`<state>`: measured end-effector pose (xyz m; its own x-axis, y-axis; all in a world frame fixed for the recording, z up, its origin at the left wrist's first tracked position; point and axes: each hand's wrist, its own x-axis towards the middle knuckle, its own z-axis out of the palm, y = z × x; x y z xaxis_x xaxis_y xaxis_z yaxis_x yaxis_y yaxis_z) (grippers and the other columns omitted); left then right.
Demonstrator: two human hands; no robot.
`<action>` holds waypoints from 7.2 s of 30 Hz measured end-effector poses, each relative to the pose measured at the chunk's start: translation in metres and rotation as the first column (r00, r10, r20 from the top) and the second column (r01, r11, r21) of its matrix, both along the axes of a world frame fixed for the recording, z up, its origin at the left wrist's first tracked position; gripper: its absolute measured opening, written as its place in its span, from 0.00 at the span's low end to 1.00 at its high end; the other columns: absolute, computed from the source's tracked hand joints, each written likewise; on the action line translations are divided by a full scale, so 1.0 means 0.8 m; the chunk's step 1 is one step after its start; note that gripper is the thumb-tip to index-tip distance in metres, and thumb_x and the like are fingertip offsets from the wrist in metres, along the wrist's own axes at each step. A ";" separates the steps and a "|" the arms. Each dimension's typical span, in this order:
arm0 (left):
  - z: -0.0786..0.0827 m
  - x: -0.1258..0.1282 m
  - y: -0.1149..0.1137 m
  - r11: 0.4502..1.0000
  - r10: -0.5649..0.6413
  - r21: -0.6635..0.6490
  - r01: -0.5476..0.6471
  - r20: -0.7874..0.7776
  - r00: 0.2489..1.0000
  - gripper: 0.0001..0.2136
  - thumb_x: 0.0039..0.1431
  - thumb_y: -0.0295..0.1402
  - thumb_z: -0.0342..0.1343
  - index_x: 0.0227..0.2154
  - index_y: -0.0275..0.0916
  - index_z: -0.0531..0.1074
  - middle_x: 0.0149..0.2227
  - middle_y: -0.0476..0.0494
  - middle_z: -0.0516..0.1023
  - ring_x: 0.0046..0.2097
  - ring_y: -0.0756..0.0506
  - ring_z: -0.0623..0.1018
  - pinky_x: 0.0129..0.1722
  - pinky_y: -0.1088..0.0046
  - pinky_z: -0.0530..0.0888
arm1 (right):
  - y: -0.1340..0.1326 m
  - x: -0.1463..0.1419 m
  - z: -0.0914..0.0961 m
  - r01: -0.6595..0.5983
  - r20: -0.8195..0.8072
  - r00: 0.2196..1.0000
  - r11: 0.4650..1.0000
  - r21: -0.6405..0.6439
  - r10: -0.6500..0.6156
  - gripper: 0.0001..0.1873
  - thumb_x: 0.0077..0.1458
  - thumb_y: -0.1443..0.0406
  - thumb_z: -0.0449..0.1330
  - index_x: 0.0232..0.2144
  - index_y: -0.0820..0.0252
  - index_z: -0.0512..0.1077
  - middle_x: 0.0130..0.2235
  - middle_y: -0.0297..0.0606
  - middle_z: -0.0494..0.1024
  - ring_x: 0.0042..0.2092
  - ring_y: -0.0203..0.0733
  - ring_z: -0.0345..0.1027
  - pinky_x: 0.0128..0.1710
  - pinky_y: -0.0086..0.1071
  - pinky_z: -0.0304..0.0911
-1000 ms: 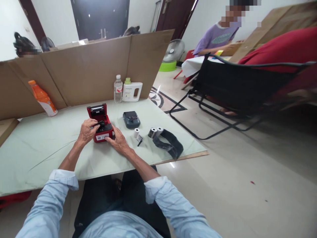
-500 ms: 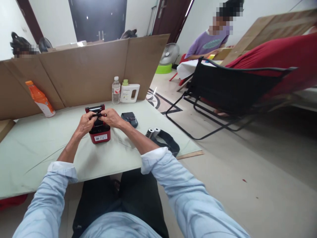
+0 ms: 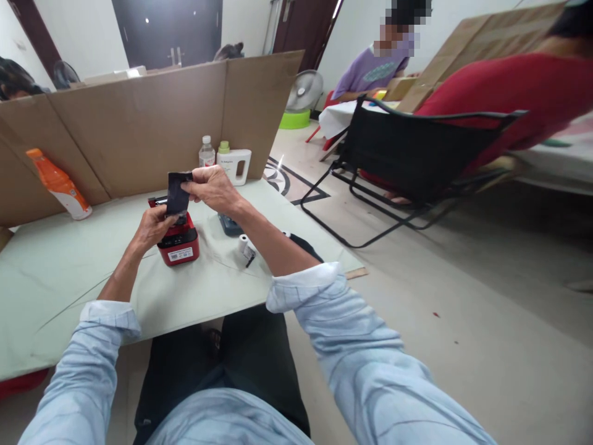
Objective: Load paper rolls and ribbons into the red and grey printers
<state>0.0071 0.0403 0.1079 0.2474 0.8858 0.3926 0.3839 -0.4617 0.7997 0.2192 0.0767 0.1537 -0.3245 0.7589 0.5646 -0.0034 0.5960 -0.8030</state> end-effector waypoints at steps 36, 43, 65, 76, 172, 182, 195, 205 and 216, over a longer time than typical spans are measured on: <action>0.016 0.235 0.020 0.940 -0.237 0.044 0.337 -0.627 0.742 0.14 0.52 0.24 0.60 0.41 0.39 0.83 0.37 0.46 0.84 0.38 0.45 0.80 0.44 0.70 0.75 | -0.239 0.185 -0.166 0.722 -0.087 0.670 0.674 -0.156 -0.738 0.09 0.61 0.60 0.62 0.30 0.57 0.76 0.31 0.33 0.77 0.33 0.40 0.70 0.35 0.33 0.69; 0.010 0.243 0.026 0.927 -0.239 0.061 0.370 -0.665 0.708 0.16 0.51 0.22 0.60 0.42 0.39 0.83 0.39 0.45 0.85 0.39 0.45 0.81 0.45 0.69 0.76 | -0.247 0.171 -0.194 0.738 -0.040 0.674 0.674 0.006 -0.738 0.08 0.65 0.64 0.60 0.33 0.56 0.78 0.35 0.38 0.82 0.36 0.43 0.76 0.37 0.35 0.72; -0.034 0.420 0.084 0.860 -0.409 -0.208 0.466 -0.827 0.386 0.19 0.49 0.20 0.56 0.41 0.37 0.86 0.40 0.40 0.87 0.45 0.42 0.83 0.48 0.72 0.77 | -0.201 0.323 -0.263 0.848 0.253 0.492 0.524 0.078 -0.833 0.12 0.62 0.63 0.58 0.26 0.54 0.74 0.31 0.39 0.78 0.36 0.46 0.70 0.43 0.40 0.67; -0.008 0.353 0.070 0.892 -0.375 -0.172 0.419 -0.800 0.469 0.28 0.53 0.23 0.55 0.59 0.39 0.74 0.57 0.37 0.81 0.51 0.41 0.82 0.52 0.66 0.78 | -0.212 0.308 -0.269 0.830 0.281 0.470 0.527 0.183 -0.837 0.08 0.62 0.65 0.59 0.33 0.55 0.78 0.40 0.44 0.82 0.45 0.52 0.72 0.50 0.45 0.68; -0.031 -0.033 -0.003 0.956 0.252 0.244 -0.160 -0.414 0.875 0.12 0.58 0.27 0.53 0.37 0.41 0.82 0.42 0.42 0.85 0.46 0.42 0.81 0.51 0.66 0.77 | -0.104 -0.021 -0.168 0.155 0.443 0.800 0.852 0.499 -0.405 0.23 0.53 0.79 0.60 0.47 0.55 0.82 0.50 0.43 0.83 0.51 0.52 0.73 0.53 0.45 0.73; -0.005 -0.013 0.001 0.999 0.045 0.021 -0.045 -0.750 0.660 0.17 0.59 0.27 0.50 0.40 0.42 0.85 0.42 0.41 0.87 0.41 0.43 0.82 0.42 0.71 0.73 | -0.098 -0.021 -0.165 0.185 0.410 0.817 0.857 0.480 -0.406 0.27 0.49 0.80 0.57 0.47 0.56 0.82 0.50 0.43 0.83 0.51 0.51 0.75 0.54 0.44 0.74; 0.010 -0.006 0.038 0.965 -0.239 -0.255 0.059 -0.765 0.598 0.22 0.43 0.19 0.53 0.40 0.37 0.83 0.39 0.43 0.87 0.38 0.45 0.81 0.38 0.74 0.74 | -0.088 -0.018 -0.155 0.228 0.314 0.873 0.882 0.411 -0.372 0.25 0.50 0.79 0.56 0.44 0.55 0.82 0.47 0.40 0.85 0.50 0.47 0.79 0.53 0.38 0.74; -0.016 -0.025 0.045 0.987 -0.141 -0.144 0.063 -0.627 0.767 0.26 0.41 0.20 0.50 0.44 0.38 0.83 0.42 0.42 0.87 0.43 0.43 0.84 0.43 0.71 0.77 | -0.084 -0.022 -0.145 0.216 0.369 0.849 0.885 0.412 -0.379 0.26 0.53 0.80 0.55 0.47 0.55 0.81 0.48 0.40 0.84 0.52 0.47 0.78 0.54 0.38 0.74; -0.008 -0.043 0.013 0.954 0.301 0.157 -0.257 -0.532 0.791 0.16 0.52 0.23 0.52 0.39 0.39 0.83 0.44 0.40 0.86 0.45 0.40 0.83 0.51 0.64 0.78 | -0.079 -0.030 -0.154 0.185 0.436 0.802 0.865 0.467 -0.407 0.17 0.56 0.75 0.62 0.46 0.57 0.81 0.47 0.43 0.84 0.49 0.50 0.76 0.52 0.41 0.72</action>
